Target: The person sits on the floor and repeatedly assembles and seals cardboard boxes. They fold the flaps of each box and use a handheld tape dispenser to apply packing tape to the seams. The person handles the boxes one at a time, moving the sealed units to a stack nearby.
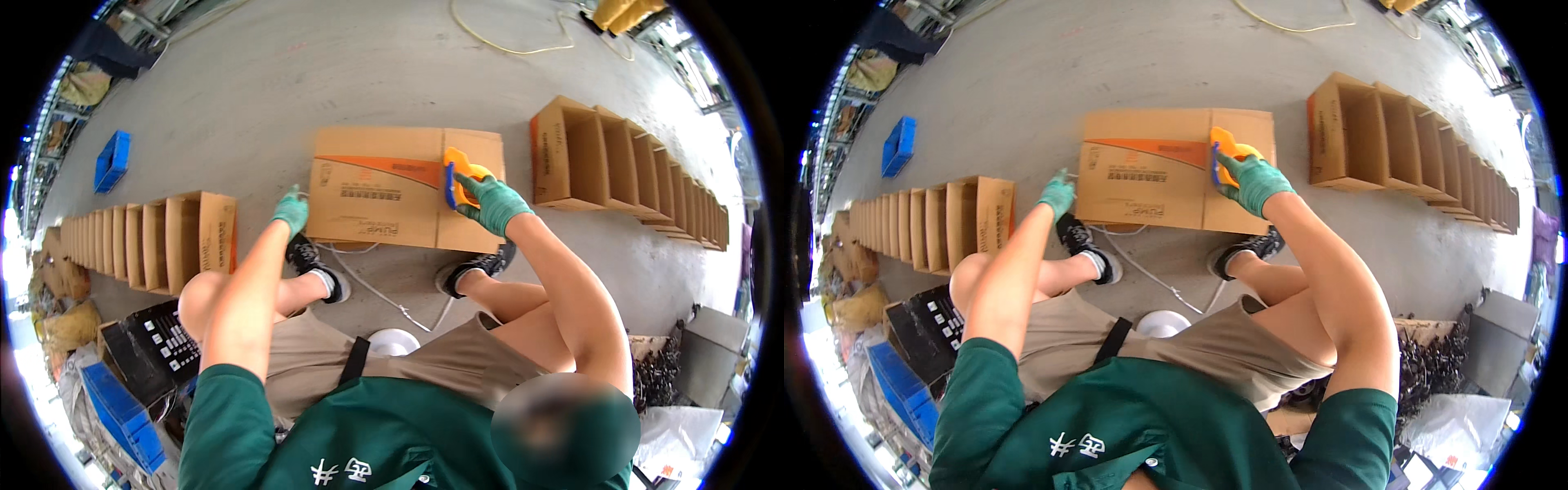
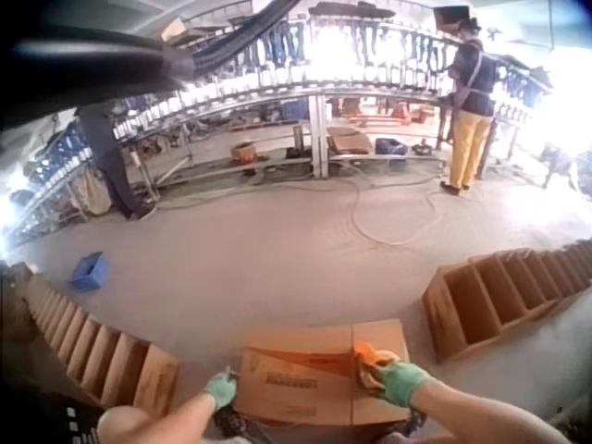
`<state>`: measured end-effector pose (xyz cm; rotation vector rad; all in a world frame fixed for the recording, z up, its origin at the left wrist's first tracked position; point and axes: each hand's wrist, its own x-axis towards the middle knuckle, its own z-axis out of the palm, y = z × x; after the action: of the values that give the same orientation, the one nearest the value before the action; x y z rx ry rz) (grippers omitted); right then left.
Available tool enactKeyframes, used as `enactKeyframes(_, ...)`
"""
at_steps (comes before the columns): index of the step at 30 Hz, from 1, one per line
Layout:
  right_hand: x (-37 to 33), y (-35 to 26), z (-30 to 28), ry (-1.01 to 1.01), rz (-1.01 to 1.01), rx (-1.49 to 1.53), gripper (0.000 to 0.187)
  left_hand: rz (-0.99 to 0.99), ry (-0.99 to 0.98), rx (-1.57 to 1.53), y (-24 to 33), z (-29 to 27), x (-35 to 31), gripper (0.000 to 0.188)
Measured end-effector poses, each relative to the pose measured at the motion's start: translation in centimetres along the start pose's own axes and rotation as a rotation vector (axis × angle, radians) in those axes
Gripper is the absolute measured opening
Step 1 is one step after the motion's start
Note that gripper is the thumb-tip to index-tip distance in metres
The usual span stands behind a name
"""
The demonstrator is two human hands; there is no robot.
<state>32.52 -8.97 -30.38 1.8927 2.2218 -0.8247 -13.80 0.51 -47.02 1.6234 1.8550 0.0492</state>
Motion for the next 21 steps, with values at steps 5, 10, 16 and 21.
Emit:
enactKeyframes(5, 2.2, 1.4, 4.4, -0.208, 0.061, -0.176, 0.055, 0.038, -0.040, -0.169, 3.0, 1.9, -1.0, 0.052)
enactKeyframes(10, 4.0, 2.1, 5.4, -0.259, 0.030, -0.109, 0.050, -0.029, -0.047, -0.447, 3.3, 0.9, -0.7, 0.052)
enactKeyframes(16, 4.8, 2.5, 6.7, -0.257, 0.033, -0.112, 0.048, -0.085, -0.033, -0.457, 4.0, 1.1, 0.2, 0.050)
enactKeyframes(21, 5.9, 2.4, 6.6, -0.285, 0.012, -0.069, 0.045, -0.072, 0.021, -0.505, 2.6, 0.5, 1.3, 0.047)
